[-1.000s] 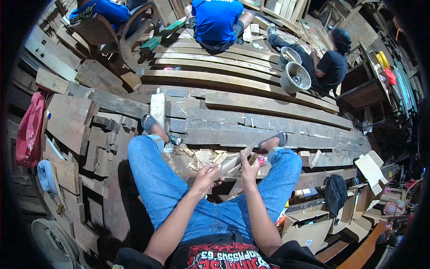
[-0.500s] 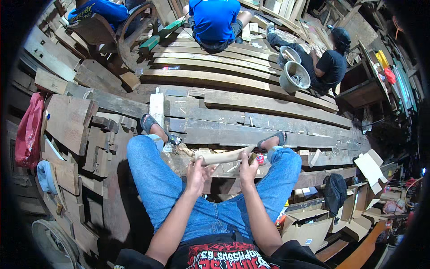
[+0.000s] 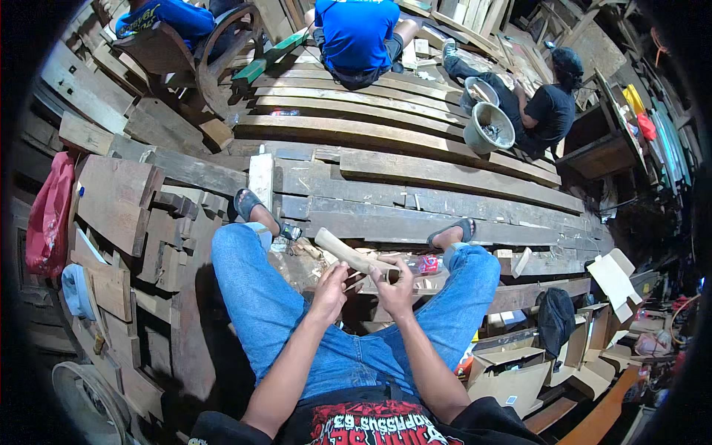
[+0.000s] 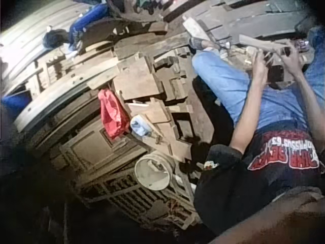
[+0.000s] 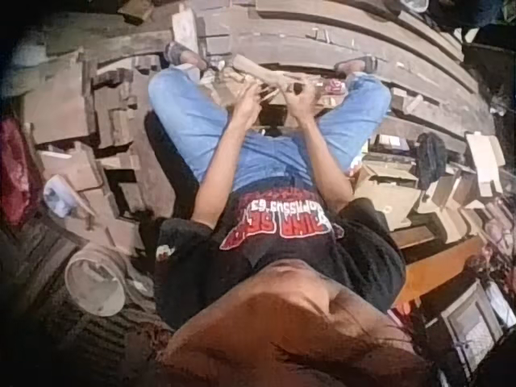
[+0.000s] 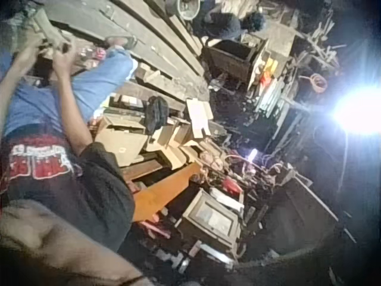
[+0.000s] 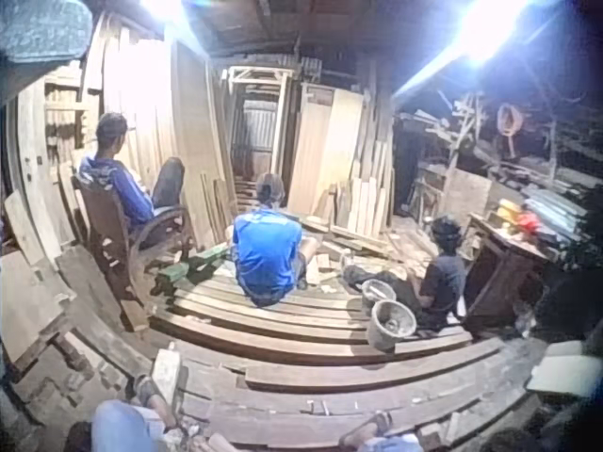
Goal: The person sands a shaped wooden piece using sandpaper, rotating the wood to rub the paper along different edges and surfaces by hand.
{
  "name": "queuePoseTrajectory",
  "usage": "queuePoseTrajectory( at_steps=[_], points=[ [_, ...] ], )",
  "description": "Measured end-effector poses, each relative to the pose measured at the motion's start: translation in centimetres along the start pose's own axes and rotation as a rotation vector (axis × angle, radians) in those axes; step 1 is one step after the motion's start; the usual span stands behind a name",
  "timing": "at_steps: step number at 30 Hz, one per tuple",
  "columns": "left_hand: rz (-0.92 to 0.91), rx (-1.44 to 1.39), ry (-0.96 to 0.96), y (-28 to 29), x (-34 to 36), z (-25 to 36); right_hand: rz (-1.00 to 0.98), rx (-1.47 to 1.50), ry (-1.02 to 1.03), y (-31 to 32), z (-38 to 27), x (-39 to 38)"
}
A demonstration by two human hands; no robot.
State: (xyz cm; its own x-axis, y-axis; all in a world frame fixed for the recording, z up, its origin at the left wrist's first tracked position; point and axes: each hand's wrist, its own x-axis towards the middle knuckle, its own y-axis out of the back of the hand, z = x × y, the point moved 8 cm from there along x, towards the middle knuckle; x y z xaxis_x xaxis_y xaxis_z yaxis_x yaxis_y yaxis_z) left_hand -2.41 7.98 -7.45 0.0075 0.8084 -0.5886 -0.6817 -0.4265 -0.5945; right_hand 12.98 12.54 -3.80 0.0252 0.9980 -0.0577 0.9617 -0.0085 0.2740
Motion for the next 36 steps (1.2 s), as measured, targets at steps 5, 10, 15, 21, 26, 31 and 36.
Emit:
queuePoseTrajectory(
  at_steps=[5,10,15,21,26,31,36],
  points=[
    [0.135,0.149,-0.056,1.2,-0.4,1.2,-0.203,-0.086,0.212,-2.8,-3.7,-3.0],
    [0.149,-0.034,-0.037,1.6,-0.2,1.6,-0.250,-0.059,0.245,-3.1,-5.4,-3.3],
    [0.129,-0.160,0.018,3.6,1.0,0.1,-0.098,0.015,0.190,-1.6,-4.6,-2.7],
    [0.095,0.136,0.086,1.6,-0.5,0.7,-0.043,0.236,0.011,-1.4,-2.9,-1.6],
    [0.100,0.220,0.074,0.4,-0.8,-0.1,0.045,0.248,-0.041,-0.5,-1.2,-0.7],
    [0.041,0.284,0.034,-0.4,-1.0,0.2,0.078,0.193,-0.059,-0.5,0.6,-0.2],
    [0.066,0.327,0.043,-0.6,-1.2,-0.1,0.106,0.219,-0.117,-0.4,0.6,-0.1]
  ],
)
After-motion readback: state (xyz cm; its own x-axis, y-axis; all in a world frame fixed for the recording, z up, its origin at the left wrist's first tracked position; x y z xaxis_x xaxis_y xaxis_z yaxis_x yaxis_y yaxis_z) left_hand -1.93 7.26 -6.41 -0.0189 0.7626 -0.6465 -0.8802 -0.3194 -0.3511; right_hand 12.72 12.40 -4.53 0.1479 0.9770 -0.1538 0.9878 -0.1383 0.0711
